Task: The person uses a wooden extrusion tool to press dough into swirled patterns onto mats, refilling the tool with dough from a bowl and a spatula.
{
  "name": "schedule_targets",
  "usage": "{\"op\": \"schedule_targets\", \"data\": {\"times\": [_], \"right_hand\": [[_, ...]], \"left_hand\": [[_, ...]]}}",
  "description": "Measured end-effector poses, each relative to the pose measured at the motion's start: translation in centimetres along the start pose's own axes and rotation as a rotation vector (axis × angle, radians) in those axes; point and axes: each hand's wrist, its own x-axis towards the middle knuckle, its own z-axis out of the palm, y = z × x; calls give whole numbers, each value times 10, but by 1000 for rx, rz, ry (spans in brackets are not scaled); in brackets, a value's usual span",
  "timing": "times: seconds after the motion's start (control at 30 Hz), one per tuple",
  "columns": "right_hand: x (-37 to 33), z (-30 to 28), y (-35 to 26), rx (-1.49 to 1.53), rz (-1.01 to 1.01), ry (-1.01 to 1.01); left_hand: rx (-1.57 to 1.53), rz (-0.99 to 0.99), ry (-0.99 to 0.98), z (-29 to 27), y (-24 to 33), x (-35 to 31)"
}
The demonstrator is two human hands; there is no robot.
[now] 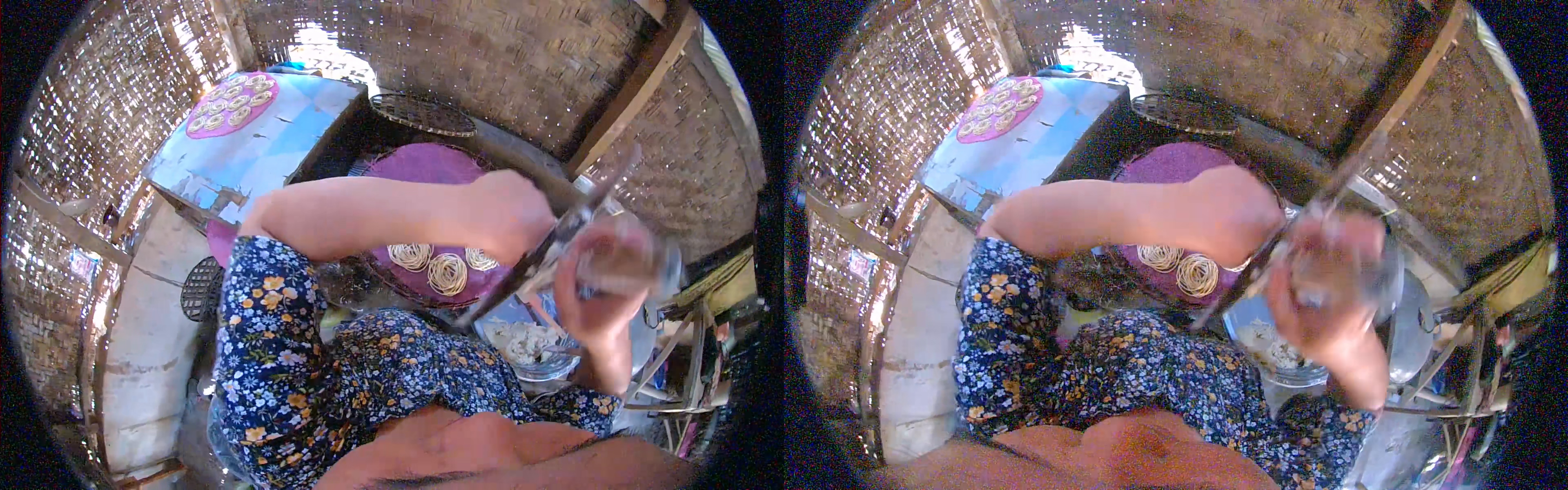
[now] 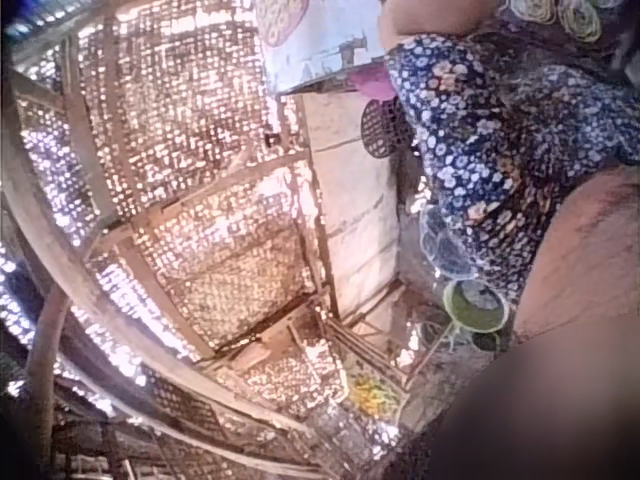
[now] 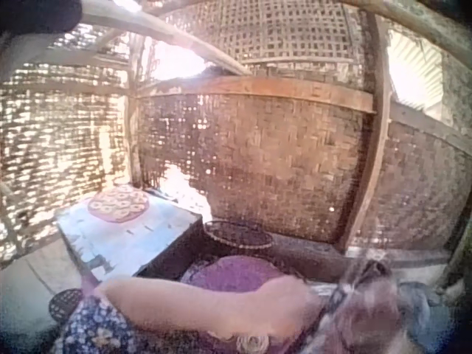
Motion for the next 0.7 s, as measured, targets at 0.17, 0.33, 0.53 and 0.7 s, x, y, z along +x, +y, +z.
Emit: {"op": "schedule_targets", "data": {"times": [0.17,0.33,0.53,0.7], "right_hand": [[-26,-30,-22,426,170,3],[-71,-97,8,278,627,422],[-64,-62,16,35,533,1142],[-105,-5,33,581,716,1113]], "left_hand": [[53,202,-14,-9,18,-29],[0,-122,296,-3,-41,-56],[-1267,-121,109,68,-58,-50],[-1777,118,330,85,-30,-7]]}}
